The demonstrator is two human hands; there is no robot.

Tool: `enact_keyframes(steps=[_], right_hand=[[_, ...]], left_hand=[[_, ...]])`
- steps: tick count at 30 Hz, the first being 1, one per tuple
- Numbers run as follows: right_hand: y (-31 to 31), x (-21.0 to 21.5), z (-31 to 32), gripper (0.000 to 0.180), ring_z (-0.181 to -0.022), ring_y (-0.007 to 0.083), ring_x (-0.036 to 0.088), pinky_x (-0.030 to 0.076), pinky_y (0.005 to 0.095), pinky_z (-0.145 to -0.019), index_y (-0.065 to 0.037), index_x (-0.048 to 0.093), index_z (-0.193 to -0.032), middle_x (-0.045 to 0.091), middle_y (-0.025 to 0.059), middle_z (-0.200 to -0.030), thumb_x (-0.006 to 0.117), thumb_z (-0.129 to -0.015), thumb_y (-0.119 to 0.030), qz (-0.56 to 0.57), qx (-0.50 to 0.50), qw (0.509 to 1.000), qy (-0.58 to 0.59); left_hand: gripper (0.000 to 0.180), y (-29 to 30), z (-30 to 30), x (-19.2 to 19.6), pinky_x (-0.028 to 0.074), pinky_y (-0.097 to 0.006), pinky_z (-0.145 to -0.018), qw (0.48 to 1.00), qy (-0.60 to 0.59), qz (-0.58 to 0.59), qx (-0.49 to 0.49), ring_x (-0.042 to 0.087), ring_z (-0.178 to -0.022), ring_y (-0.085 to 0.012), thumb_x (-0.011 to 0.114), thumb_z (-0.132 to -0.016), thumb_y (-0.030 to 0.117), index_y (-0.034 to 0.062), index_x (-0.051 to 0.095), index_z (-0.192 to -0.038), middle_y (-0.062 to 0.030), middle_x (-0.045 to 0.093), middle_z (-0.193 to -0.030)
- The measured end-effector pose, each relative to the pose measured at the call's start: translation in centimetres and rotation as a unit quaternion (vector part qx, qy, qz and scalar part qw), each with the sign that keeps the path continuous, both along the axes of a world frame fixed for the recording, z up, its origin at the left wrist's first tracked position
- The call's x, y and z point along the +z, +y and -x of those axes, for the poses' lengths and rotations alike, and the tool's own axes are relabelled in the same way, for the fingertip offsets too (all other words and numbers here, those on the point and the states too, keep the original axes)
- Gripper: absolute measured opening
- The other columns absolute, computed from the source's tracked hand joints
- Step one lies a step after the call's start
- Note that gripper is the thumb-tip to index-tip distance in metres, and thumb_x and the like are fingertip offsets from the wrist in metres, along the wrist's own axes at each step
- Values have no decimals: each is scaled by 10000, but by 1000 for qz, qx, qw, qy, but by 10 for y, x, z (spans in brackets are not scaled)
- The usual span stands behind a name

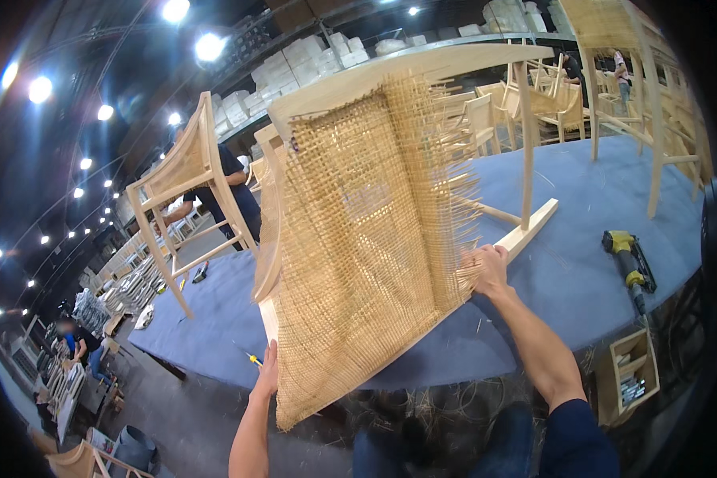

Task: The person attaches a woven cane sheet to the underside of a wooden chair frame. They position the cane, pull it taut, and secure it using a yellow pneumatic staple gun. The person repositions the chair multiple times to access different edges and reloads the staple gun as needed.

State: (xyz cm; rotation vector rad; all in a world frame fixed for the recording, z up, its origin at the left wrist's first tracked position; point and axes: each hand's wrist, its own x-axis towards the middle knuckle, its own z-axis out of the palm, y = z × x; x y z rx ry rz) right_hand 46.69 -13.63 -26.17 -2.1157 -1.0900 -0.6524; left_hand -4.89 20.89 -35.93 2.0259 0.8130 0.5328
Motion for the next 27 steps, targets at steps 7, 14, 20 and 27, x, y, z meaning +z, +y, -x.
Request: enact_keyframes(steps=[7, 14, 20, 27], right_hand=[[-42, 4, 59, 511, -1002, 278, 595, 281, 509, -1041, -61, 749, -861, 705, 92, -852, 411, -1041, -399, -18, -14, 999, 48], [-60, 0, 69, 497, -988, 296, 588, 283, 511, -1036, -52, 727, -812, 699, 101, -854, 431, -1032, -386, -32, -21, 999, 12], [-64, 2, 97, 317, -970, 288, 600, 334, 468, -970, -103, 706, -797, 690, 63, -861, 532, -947, -321, -37, -11, 999, -2], [-73, -15, 91, 313, -1053, 269, 616, 377, 450, -993, -41, 736, -956, 714, 122, -1019, 501, -1000, -244, -179, 86, 979, 39]], left_hand=[[589, 3, 13, -7, 412, -353, -1096, 935, -248, 248, -47, 477, -1320, -232, 533, -1035, 253, 69, 325, -1555, -111, 446, -1511], [499, -53, 22, 18, 500, -323, -999, 939, -218, 260, 55, 588, -1188, -179, 509, -1036, 189, 36, 416, -1502, -86, 570, -1395], [508, -132, 93, 13, 463, -469, -1071, 832, -464, 294, 81, 506, -1330, -304, 440, -1028, 332, 28, 442, -1435, -149, 487, -1470], [421, -252, 73, -94, 525, -467, -902, 513, -652, 462, 312, 629, -978, -272, 468, -962, 437, 88, 624, -1140, -106, 665, -1089]])
